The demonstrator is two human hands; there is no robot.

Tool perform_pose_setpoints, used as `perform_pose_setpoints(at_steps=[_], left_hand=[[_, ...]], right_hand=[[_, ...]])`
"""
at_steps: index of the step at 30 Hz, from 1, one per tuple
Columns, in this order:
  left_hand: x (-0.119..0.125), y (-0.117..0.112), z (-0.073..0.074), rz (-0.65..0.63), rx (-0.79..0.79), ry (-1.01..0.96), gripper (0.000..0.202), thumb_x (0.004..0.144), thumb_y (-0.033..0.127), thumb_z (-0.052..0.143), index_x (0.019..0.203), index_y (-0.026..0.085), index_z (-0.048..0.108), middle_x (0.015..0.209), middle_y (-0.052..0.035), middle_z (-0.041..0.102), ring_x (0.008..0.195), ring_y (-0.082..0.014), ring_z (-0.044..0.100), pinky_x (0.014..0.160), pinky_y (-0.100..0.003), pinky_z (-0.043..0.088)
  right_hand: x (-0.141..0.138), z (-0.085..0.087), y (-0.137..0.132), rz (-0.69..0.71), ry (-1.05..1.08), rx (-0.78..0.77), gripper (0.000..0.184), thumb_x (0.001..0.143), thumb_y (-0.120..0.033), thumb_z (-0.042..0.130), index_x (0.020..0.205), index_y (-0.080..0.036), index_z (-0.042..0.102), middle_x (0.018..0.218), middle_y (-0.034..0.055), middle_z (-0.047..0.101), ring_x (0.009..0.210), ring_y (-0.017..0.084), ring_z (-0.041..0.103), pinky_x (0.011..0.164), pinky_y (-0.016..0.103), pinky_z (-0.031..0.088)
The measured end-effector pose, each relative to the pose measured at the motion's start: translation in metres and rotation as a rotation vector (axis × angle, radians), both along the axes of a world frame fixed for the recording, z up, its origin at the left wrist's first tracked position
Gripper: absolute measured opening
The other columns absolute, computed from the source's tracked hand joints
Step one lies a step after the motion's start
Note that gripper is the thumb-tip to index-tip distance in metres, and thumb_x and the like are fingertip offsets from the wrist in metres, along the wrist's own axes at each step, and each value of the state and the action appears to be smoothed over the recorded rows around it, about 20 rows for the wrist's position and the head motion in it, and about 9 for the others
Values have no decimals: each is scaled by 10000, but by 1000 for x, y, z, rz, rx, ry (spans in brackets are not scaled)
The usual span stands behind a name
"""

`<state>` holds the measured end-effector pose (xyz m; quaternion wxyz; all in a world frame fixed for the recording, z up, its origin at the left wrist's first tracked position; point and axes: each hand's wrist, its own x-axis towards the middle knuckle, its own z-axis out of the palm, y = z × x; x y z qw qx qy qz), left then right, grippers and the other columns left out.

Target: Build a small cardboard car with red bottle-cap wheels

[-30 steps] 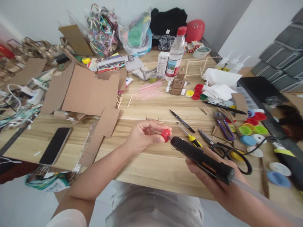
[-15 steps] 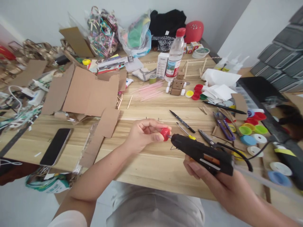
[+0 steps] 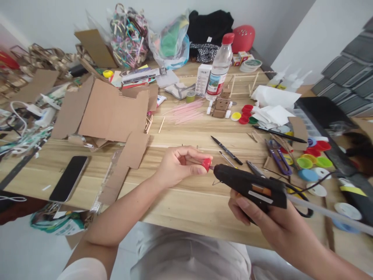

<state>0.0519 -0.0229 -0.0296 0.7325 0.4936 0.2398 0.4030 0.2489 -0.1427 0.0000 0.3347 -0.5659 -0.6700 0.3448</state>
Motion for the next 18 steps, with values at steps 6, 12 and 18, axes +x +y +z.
perform_pose_setpoints(at_steps=[6, 12, 18], left_hand=[[2, -2, -1, -7, -30, -57, 373, 535, 429, 1047, 788, 238, 849, 879, -43, 846, 812, -187, 796, 795, -317, 648], [4, -3, -3, -98, -228, -53, 473, 473, 469, 1056, 789, 197, 833, 783, -42, 825, 748, -175, 781, 774, -308, 629], [4, -3, -5, -51, -130, -64, 435, 496, 441, 1057, 784, 204, 833, 848, -47, 837, 767, -183, 785, 782, -328, 636]], right_hand=[[1, 2, -2, 27, 26, -2, 642, 1045, -721, 340, 606, -267, 454, 551, 5, 525, 512, 161, 517, 510, 287, 514], [17, -27, -15, -83, -203, 137, 322, 1045, -533, 490, 1060, -293, 704, 702, 20, 671, 560, 200, 612, 603, 334, 574], [9, -23, -13, -124, -118, 82, 497, 1028, -674, 437, 850, -271, 667, 619, 7, 607, 521, 183, 559, 533, 313, 534]])
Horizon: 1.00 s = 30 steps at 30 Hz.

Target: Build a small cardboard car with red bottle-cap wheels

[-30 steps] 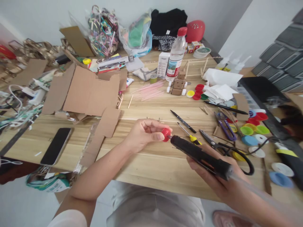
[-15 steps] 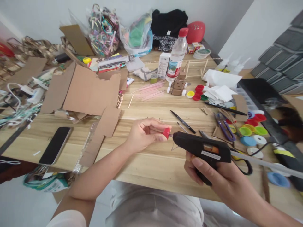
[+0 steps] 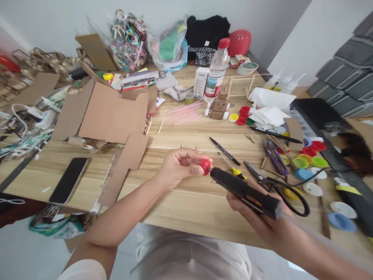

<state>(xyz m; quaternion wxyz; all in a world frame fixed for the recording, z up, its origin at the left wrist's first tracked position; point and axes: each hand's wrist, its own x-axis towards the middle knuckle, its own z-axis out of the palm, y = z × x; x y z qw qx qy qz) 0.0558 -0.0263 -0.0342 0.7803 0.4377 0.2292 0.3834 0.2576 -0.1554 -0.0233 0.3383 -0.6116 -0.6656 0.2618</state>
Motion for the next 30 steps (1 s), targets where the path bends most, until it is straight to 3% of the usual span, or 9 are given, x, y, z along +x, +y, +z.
perform_pose_setpoints(at_steps=[3, 6, 11, 14, 16, 19, 23, 26, 30], left_hand=[[0, 0, 1, 49, 109, 6, 371, 526, 405, 1053, 774, 228, 842, 857, -39, 836, 793, -191, 792, 778, -323, 644], [0, 0, 1, 78, 154, 19, 351, 525, 398, 1053, 752, 237, 839, 853, -38, 836, 792, -188, 792, 784, -316, 645], [0, -1, 0, -17, 35, 29, 443, 515, 475, 1046, 799, 209, 835, 872, -59, 843, 792, -203, 792, 802, -353, 635], [0, -2, -1, -29, -28, 25, 475, 510, 488, 1046, 824, 198, 837, 891, -78, 846, 798, -206, 789, 821, -359, 622], [1, -3, 0, -6, -47, 24, 483, 495, 486, 1051, 811, 193, 832, 883, -79, 847, 801, -212, 792, 832, -366, 625], [4, -5, 0, 59, -30, 4, 469, 488, 475, 1054, 797, 204, 829, 867, -60, 847, 807, -201, 796, 823, -347, 631], [5, -1, -1, 172, 5, -18, 431, 479, 413, 1066, 800, 235, 840, 909, -39, 855, 832, -192, 796, 812, -317, 626], [3, 3, 0, 186, -25, -59, 422, 498, 429, 1060, 819, 255, 848, 895, -17, 853, 831, -168, 792, 848, -299, 626], [2, 2, 0, 33, -112, -108, 462, 517, 471, 1048, 865, 239, 851, 881, -26, 841, 811, -188, 798, 801, -305, 649]], right_hand=[[-8, 14, 8, 117, 166, -46, 631, 1040, -724, 352, 627, -266, 489, 549, -6, 506, 503, 161, 499, 522, 302, 516], [-12, 20, 11, 205, 285, -113, 623, 1076, -661, 335, 607, -261, 428, 550, -5, 496, 511, 151, 479, 551, 306, 518], [-7, -2, 1, 79, 158, 23, 562, 1047, -666, 414, 680, -264, 552, 589, 4, 546, 534, 175, 529, 555, 323, 538], [-1, -11, -6, -18, -19, 54, 383, 1036, -587, 499, 942, -276, 703, 670, 15, 629, 558, 191, 587, 585, 330, 562], [0, -6, -6, -41, -82, 80, 328, 1042, -536, 514, 1081, -281, 717, 697, 15, 651, 555, 192, 601, 602, 333, 571], [-3, 12, 1, 2, -22, 60, 425, 1047, -606, 477, 906, -269, 692, 665, 19, 651, 557, 192, 619, 564, 316, 561], [-9, 30, 6, 106, 138, -25, 641, 1057, -686, 338, 585, -272, 463, 537, 19, 553, 493, 177, 548, 508, 305, 551], [-8, 24, -3, 1, 87, 124, 568, 1047, -642, 430, 625, -278, 542, 578, 19, 575, 521, 189, 548, 550, 323, 576], [-2, 6, -13, -71, 32, 233, 454, 1069, -541, 444, 753, -302, 665, 649, 30, 621, 596, 218, 611, 626, 351, 602]])
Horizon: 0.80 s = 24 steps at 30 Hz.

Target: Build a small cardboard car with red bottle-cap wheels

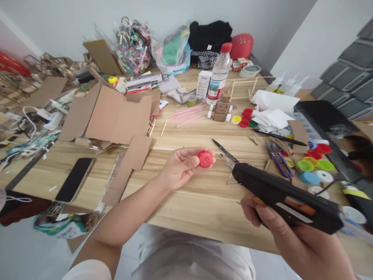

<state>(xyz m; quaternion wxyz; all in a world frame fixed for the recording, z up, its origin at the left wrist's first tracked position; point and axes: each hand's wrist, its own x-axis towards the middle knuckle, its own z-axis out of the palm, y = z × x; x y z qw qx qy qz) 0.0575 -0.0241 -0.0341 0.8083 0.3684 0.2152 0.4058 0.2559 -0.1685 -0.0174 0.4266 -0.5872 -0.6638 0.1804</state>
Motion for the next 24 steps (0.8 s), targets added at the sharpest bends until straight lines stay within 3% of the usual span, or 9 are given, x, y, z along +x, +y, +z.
perform_pose_setpoints(at_steps=[3, 9, 18, 21, 24], left_hand=[[1, -3, 0, -55, -29, -7, 494, 504, 479, 1050, 877, 227, 847, 852, -34, 831, 798, -200, 801, 791, -305, 656], [2, -5, 2, -69, -15, -38, 457, 506, 467, 1052, 844, 238, 846, 888, -42, 846, 787, -193, 805, 820, -315, 661], [1, -4, -1, -14, 37, 23, 483, 474, 489, 1055, 829, 242, 841, 904, -46, 851, 827, -217, 810, 906, -395, 646], [-1, -2, -1, -1, 105, 48, 468, 498, 495, 1048, 834, 245, 841, 913, -49, 851, 842, -235, 808, 904, -433, 640], [-2, -1, 0, 53, 188, 60, 430, 508, 484, 1047, 812, 257, 845, 904, -46, 849, 848, -229, 806, 855, -399, 647]], right_hand=[[4, -5, -1, 8, -48, -2, 455, 1051, -585, 450, 796, -304, 701, 661, 52, 653, 607, 244, 645, 607, 372, 612], [4, 6, 2, 151, -5, -252, 266, 1028, -528, 521, 1013, -303, 662, 688, 22, 686, 552, 235, 644, 515, 355, 572], [-1, 6, 7, 135, -51, -213, 255, 1049, -496, 519, 1108, -304, 675, 752, 30, 731, 572, 233, 694, 529, 339, 571], [-1, 8, 9, 98, -66, -209, 259, 1041, -512, 542, 1093, -300, 680, 707, 17, 708, 550, 224, 680, 551, 334, 573], [-5, 13, 13, 89, -68, -210, 350, 1040, -589, 508, 995, -291, 686, 676, 22, 685, 545, 220, 659, 519, 326, 546]])
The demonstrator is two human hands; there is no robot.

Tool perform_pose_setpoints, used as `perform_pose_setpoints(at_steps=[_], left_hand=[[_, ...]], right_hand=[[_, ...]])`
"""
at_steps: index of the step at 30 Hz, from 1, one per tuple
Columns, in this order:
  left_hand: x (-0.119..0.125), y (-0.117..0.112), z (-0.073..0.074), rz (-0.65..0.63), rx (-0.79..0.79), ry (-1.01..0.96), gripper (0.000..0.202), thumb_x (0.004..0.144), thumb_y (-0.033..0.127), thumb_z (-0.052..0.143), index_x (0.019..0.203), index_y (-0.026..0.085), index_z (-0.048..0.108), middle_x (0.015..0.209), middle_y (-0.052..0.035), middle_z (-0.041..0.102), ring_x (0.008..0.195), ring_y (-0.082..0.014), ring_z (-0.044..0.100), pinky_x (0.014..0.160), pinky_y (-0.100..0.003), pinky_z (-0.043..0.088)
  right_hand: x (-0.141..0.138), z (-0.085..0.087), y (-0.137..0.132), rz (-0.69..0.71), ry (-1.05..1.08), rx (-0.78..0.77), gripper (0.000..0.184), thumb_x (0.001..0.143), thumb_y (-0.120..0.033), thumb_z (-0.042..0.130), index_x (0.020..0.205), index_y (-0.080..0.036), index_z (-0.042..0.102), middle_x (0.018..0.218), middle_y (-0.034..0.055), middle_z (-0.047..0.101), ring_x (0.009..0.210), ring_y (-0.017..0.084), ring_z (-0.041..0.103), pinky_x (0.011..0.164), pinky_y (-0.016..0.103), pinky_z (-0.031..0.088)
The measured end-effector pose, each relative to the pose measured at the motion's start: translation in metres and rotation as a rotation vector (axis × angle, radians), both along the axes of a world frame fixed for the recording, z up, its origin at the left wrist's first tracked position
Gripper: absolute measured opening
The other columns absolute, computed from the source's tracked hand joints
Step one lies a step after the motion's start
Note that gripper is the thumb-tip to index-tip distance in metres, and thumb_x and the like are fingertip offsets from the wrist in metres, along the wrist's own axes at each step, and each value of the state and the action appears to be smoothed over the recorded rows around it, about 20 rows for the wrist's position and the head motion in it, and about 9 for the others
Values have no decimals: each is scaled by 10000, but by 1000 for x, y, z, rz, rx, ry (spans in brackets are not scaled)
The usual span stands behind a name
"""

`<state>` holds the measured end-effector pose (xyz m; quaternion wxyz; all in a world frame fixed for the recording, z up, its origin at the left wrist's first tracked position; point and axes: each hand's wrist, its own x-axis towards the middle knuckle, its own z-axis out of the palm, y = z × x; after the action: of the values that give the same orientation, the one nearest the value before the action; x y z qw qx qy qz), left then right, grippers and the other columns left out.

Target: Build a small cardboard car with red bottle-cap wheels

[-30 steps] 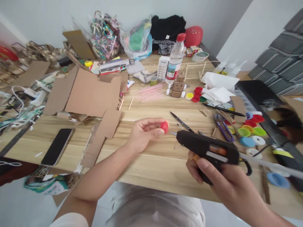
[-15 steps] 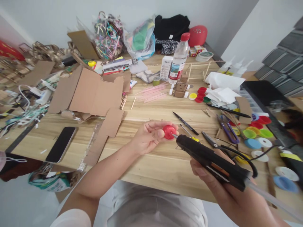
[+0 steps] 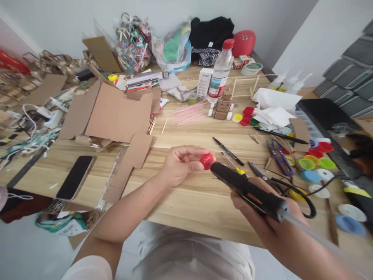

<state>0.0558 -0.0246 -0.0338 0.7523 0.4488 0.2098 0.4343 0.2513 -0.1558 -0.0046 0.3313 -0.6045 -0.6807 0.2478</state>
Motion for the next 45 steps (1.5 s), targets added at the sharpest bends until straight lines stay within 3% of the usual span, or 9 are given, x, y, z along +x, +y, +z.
perform_pose_setpoints(at_steps=[6, 13, 16, 19, 24, 29, 32, 40, 45], left_hand=[[-1, 1, 1, 92, 134, -25, 344, 534, 407, 1051, 773, 264, 849, 884, -44, 839, 840, -195, 797, 780, -315, 643], [-4, 0, 5, 5, 48, 39, 415, 554, 502, 1028, 827, 242, 854, 882, -62, 845, 823, -215, 798, 838, -379, 647], [-4, 1, 5, 23, 87, 0, 376, 576, 481, 1025, 830, 259, 860, 893, -54, 850, 817, -195, 798, 816, -343, 650], [-4, 2, 2, 80, 197, -38, 311, 620, 417, 1020, 851, 279, 865, 920, -44, 852, 838, -175, 803, 782, -286, 652], [-7, 8, -3, 120, 321, -13, 269, 651, 329, 1012, 874, 298, 865, 978, -37, 849, 926, -185, 811, 816, -287, 677], [-5, 13, -8, 113, 154, -39, 328, 631, 413, 1015, 891, 283, 863, 961, -30, 853, 884, -183, 809, 839, -310, 673], [-4, 13, -6, -6, -10, -89, 421, 629, 490, 1001, 944, 250, 859, 956, -49, 852, 883, -210, 818, 835, -323, 677], [-2, 4, 1, -177, -145, -174, 412, 652, 461, 1000, 947, 218, 848, 883, -21, 833, 815, -152, 814, 762, -197, 667], [-6, 7, -2, -148, -94, -79, 447, 687, 482, 980, 1018, 217, 842, 1031, -49, 837, 962, -204, 809, 896, -303, 676]], right_hand=[[-13, 6, 8, 70, 137, 9, 560, 1078, -620, 376, 682, -261, 543, 599, 8, 588, 533, 170, 567, 531, 289, 529], [0, -29, 8, 50, 58, 127, 247, 1023, -495, 580, 1046, -278, 697, 752, 17, 695, 584, 188, 635, 577, 301, 557], [-7, -20, 10, 23, 146, 106, 382, 1041, -579, 508, 903, -263, 673, 664, 11, 639, 547, 184, 594, 531, 302, 532], [-20, 1, 14, 86, 306, -44, 583, 1045, -686, 413, 656, -262, 506, 576, 8, 562, 520, 166, 544, 518, 298, 521], [-28, 8, 16, 72, 374, -98, 585, 1054, -690, 374, 683, -256, 502, 519, -9, 539, 484, 159, 524, 543, 305, 521], [-15, -12, 9, -87, 48, 198, 311, 1021, -531, 566, 903, -260, 659, 698, 25, 711, 559, 200, 658, 530, 298, 542], [-6, -16, 3, -106, -1, 358, 350, 1064, -478, 501, 840, -278, 679, 647, 4, 673, 534, 189, 633, 531, 291, 546], [-5, -7, -2, -38, -2, 410, 358, 1078, -421, 505, 786, -281, 658, 648, -9, 658, 543, 169, 619, 565, 278, 574], [0, 0, -9, -46, 72, 358, 414, 1083, -462, 462, 727, -287, 580, 600, -1, 575, 569, 198, 611, 606, 334, 562]])
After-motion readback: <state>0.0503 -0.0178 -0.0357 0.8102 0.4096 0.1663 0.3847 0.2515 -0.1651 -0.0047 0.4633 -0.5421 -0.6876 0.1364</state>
